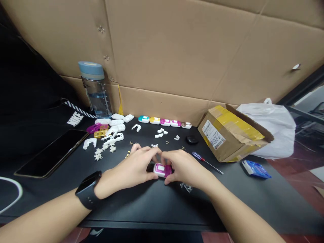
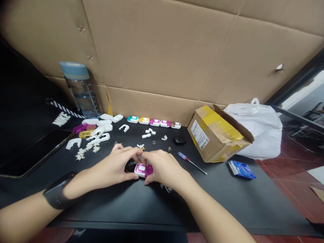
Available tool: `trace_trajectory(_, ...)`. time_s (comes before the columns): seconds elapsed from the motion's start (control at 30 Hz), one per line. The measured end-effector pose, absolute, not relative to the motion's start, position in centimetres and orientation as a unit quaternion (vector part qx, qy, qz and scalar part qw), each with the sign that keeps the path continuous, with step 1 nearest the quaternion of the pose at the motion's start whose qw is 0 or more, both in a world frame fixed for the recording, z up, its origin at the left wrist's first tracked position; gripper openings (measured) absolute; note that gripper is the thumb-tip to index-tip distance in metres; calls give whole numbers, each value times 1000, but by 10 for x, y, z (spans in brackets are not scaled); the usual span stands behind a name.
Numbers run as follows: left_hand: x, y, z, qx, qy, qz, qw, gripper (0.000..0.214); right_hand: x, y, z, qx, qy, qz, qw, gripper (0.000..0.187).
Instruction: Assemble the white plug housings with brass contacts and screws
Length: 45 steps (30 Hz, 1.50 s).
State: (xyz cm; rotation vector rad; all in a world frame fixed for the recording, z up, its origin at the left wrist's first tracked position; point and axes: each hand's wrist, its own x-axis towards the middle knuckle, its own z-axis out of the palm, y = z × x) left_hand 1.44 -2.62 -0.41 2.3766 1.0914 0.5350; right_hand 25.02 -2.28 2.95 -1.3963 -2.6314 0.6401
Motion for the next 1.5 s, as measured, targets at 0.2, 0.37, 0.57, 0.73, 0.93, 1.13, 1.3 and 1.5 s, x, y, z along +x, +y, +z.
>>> trace_trajectory(0.2, 7, -20, 4, 833, 405, 237, 292, 21, 262, -23, 36, -439, -863, 218, 120, 24)
trace_trajectory(0.37, 1, -11, 12, 727, 424, 370, 394, 31, 262, -21, 41, -383, -851, 201, 297, 30)
trace_trajectory(0.57, 0, -13, 12, 725, 406, 406, 380, 33, 258, -22, 39, -329, -850, 120, 395, 16)
trace_trajectory(0.73, -5, -15, 7, 803, 376, 406, 222, 38, 260, -23, 40, -327, -850, 107, 398, 17)
trace_trajectory(0.93, -3, -16, 4, 838, 325, 430, 82, 24, 259, -20, 34, -289, -859, 65, 417, 19)
trace_trajectory(1.13, -2, -18, 6, 850, 312, 416, 89, 24, 256, -20, 32, -266, -855, 42, 443, 18)
trace_trajectory(1.3, -4, -20, 9, 853, 311, 413, 74, 23, 254, -24, 34, -262, -849, 45, 456, 26)
trace_trajectory(1.5, -6, -17, 8, 847, 320, 408, 116, 22, 254, -27, 37, -286, -849, 63, 440, 17)
